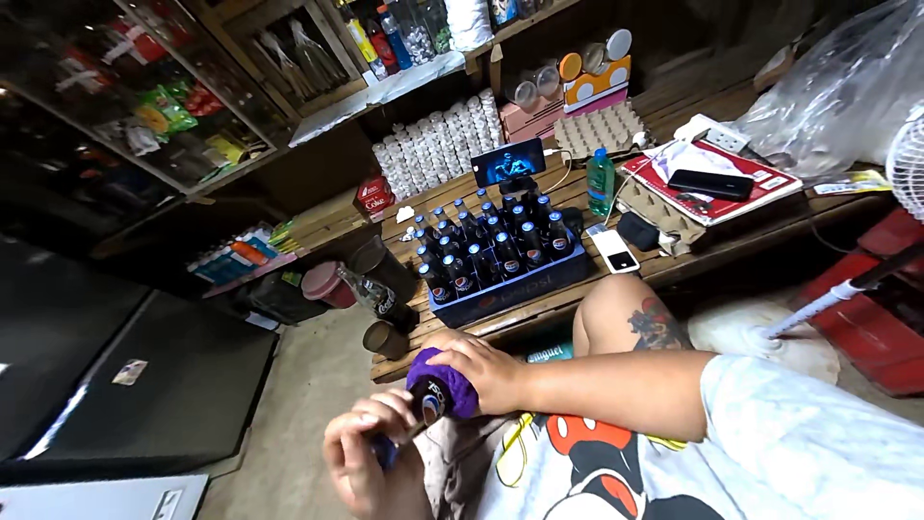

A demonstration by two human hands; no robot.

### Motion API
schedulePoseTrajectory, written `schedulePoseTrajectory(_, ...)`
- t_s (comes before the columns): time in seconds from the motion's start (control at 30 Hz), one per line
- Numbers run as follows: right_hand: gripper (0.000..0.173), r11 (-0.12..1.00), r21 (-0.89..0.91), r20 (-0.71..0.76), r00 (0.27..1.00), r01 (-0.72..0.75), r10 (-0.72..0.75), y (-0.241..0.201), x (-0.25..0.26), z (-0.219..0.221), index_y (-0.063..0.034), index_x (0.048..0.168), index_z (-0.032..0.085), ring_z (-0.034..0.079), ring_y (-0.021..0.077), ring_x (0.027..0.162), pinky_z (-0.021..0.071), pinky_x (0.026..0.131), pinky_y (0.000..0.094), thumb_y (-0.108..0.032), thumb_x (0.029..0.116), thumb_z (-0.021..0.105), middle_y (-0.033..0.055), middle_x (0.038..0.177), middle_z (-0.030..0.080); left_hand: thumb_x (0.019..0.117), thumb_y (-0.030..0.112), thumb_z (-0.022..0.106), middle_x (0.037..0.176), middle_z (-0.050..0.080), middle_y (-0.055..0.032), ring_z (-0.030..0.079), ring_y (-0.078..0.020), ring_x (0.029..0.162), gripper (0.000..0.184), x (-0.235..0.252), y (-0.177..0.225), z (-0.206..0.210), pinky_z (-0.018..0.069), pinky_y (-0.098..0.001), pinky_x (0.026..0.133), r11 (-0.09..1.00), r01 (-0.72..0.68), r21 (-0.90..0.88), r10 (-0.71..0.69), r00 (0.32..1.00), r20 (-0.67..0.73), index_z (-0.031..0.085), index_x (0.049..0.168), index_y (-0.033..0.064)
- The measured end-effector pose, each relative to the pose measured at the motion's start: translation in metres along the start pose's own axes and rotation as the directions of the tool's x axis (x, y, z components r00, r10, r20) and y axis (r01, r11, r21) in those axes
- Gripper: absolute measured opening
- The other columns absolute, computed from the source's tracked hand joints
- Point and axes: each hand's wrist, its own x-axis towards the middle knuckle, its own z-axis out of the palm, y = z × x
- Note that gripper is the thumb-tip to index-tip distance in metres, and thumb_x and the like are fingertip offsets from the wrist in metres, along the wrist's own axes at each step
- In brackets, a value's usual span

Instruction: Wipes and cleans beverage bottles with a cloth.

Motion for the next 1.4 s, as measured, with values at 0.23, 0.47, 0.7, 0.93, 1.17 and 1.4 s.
schedulePoseTrajectory(0.23, 0.083, 0.978, 0.012, -0.103, 0.974, 0.206, -0.204, -0.028, -0.002, -0.005, -0.0092, 0.140, 0.055, 0.054, 0.0402, 0.130, 0.0445, 0.109, 0.0556, -0.015, 0.0658, 0.091, 0.0233, 0.136, 0.058, 0.1082, 0.037, 0.046, 0.075, 0.066, 0.0075, 0.063, -0.0069, 0.069, 0.028, -0.014, -0.009, -0.003, 0.0551, -0.0237, 0.073, 0.985, -0.169, -0.036, 0.172, 0.978, 0.118, 0.068, 0.112, 0.0215)
schedulePoseTrajectory(0.47, 0.074, 0.970, -0.026, -0.058, 0.968, 0.243, -0.244, -0.048, 0.008, -0.011, -0.0043, 0.133, 0.059, 0.059, 0.0384, 0.125, 0.0478, 0.103, 0.0557, -0.019, 0.0677, 0.090, 0.0210, 0.134, 0.061, 0.1076, 0.032, 0.050, 0.070, 0.061, 0.0093, 0.060, -0.0039, 0.064, 0.021, -0.016, -0.005, 0.002, 0.0533, -0.0203, 0.068, 0.991, -0.129, 0.024, 0.127, 0.989, 0.070, 0.069, 0.107, 0.0220)
schedulePoseTrajectory(0.7, 0.075, 0.994, 0.020, 0.068, 0.992, 0.106, -0.107, -0.036, 0.009, -0.014, -0.0086, 0.140, 0.055, 0.055, 0.0374, 0.130, 0.0453, 0.105, 0.0576, -0.023, 0.0748, 0.088, 0.0199, 0.137, 0.058, 0.1072, 0.034, 0.050, 0.069, 0.061, 0.0089, 0.060, -0.0047, 0.064, 0.022, -0.018, -0.007, -0.004, 0.0543, -0.0217, 0.070, 0.991, -0.136, -0.012, 0.136, 0.989, 0.059, 0.068, 0.105, 0.0217)
schedulePoseTrajectory(0.93, 0.076, 1.000, -0.026, 0.151, 0.988, -0.009, 0.012, -0.018, 0.007, -0.009, -0.0101, 0.145, 0.051, 0.050, 0.0355, 0.136, 0.0406, 0.112, 0.0565, -0.021, 0.0782, 0.085, 0.0177, 0.143, 0.055, 0.1071, 0.033, 0.050, 0.069, 0.061, 0.0080, 0.060, -0.0057, 0.063, 0.022, -0.020, -0.009, -0.009, 0.0545, -0.0226, 0.069, 0.988, -0.155, -0.022, 0.156, 0.986, 0.055, 0.067, 0.102, 0.0205)
schedulePoseTrajectory(1.17, 0.073, 0.997, -0.030, 0.163, 0.984, -0.065, 0.069, -0.012, 0.007, -0.010, -0.0094, 0.143, 0.053, 0.048, 0.0372, 0.137, 0.0383, 0.112, 0.0595, -0.010, 0.0761, 0.084, 0.0182, 0.142, 0.055, 0.1074, 0.033, 0.049, 0.072, 0.062, 0.0081, 0.061, -0.0058, 0.065, 0.023, -0.019, -0.010, -0.009, 0.0547, -0.0230, 0.071, 0.987, -0.156, -0.032, 0.158, 0.984, 0.080, 0.068, 0.104, 0.0203)
schedulePoseTrajectory(1.4, 0.077, 0.993, -0.038, 0.194, 0.974, -0.110, 0.116, -0.009, 0.006, -0.010, -0.0106, 0.145, 0.051, 0.044, 0.0370, 0.141, 0.0365, 0.114, 0.0592, -0.016, 0.0768, 0.086, 0.0182, 0.146, 0.051, 0.1074, 0.032, 0.049, 0.073, 0.062, 0.0085, 0.060, -0.0054, 0.066, 0.023, -0.019, -0.010, -0.007, 0.0545, -0.0225, 0.071, 0.985, -0.167, -0.033, 0.169, 0.981, 0.098, 0.068, 0.104, 0.0196)
